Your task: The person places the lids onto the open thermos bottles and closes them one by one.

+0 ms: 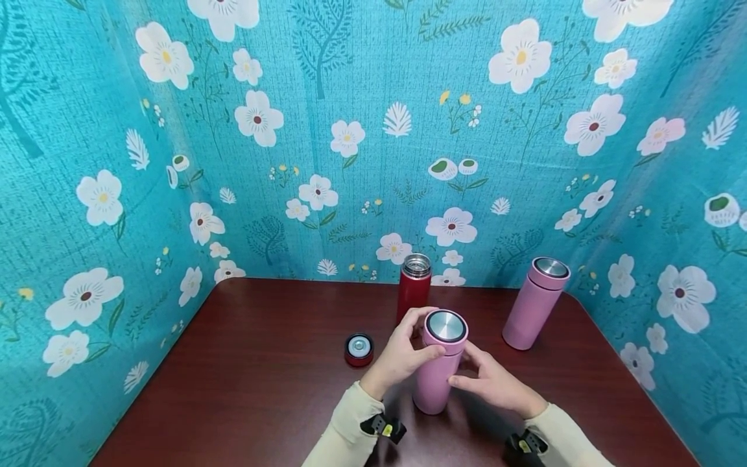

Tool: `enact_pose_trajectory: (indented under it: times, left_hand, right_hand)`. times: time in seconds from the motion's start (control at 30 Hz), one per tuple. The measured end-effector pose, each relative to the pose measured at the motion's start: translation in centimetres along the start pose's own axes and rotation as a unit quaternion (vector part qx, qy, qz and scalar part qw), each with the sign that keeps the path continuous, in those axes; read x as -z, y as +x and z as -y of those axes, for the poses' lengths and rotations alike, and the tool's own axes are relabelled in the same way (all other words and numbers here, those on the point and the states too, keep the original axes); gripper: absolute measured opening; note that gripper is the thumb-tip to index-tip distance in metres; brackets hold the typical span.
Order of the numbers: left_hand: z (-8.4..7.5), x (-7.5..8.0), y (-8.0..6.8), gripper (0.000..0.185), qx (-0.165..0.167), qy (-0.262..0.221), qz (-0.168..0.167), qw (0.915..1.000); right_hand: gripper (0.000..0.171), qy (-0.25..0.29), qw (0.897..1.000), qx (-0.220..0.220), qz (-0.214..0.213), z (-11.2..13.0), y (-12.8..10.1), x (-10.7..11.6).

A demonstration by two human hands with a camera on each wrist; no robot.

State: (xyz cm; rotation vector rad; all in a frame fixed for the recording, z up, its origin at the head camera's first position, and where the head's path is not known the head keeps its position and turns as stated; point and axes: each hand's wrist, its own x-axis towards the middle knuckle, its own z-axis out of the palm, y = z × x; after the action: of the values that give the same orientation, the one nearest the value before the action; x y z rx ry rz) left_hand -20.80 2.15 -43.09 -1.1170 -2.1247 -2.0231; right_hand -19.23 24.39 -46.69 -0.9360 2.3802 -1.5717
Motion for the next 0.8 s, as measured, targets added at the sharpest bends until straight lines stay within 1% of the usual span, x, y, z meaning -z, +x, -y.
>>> enact_pose_trajectory:
  times: [0.1,0.2,0.27,0.33,0.5,0.57,0.63,0.7,0.8]
  left_hand:
    - [-1.0,0.1,-0.1,0.067,0.008,-0.007,0.004,0.9999]
    - [-2.4,0.3,-0.2,0.069,0.008,-0.012,0.010,0.9998]
    - [-3.0,0.4,-0.2,0.069,0.006,-0.012,0.013,0.9998]
    - [-2.7,0.5,-0.2,0.069,0.009,-0.020,0.021,0.9995]
    - [-0.4,0.6,-0.2,0.070,0.025,-0.040,0.028,0.9985]
    - [0.0,0.5,-0.2,0.071,0.023,-0.036,0.027,0.9987]
    - [0.0,0.4,-0.2,0.072,0.018,-0.034,0.024,0.9990]
    - [-0.4,0.3,-0.2,0.071,0.018,-0.034,0.022,0.9990]
    - [-1.7,0.3,-0.2,0.072,0.023,-0.027,0.020,0.9992]
  right_hand:
    - [0.064,0.003,1.000,0.002,0.001,0.0,0.0,0.0]
    - [0.064,0.010,1.000,0.005,0.004,0.1,0.1,0.0]
    - [0.064,0.014,1.000,0.007,0.008,0.2,0.1,0.0]
    - [0.063,0.019,1.000,0.005,0.010,0.2,0.1,0.0]
    - [0.063,0.023,1.000,0.000,0.011,0.3,0.0,0.0]
    - [0.064,0.021,1.000,-0.001,0.009,0.3,0.0,0.0]
    - [0.064,0.018,1.000,-0.004,0.006,0.2,0.0,0.0]
    - [0.065,0.014,1.000,-0.002,0.004,0.2,0.0,0.0]
    - [0.065,0.009,1.000,0.003,0.004,0.0,0.0,0.0]
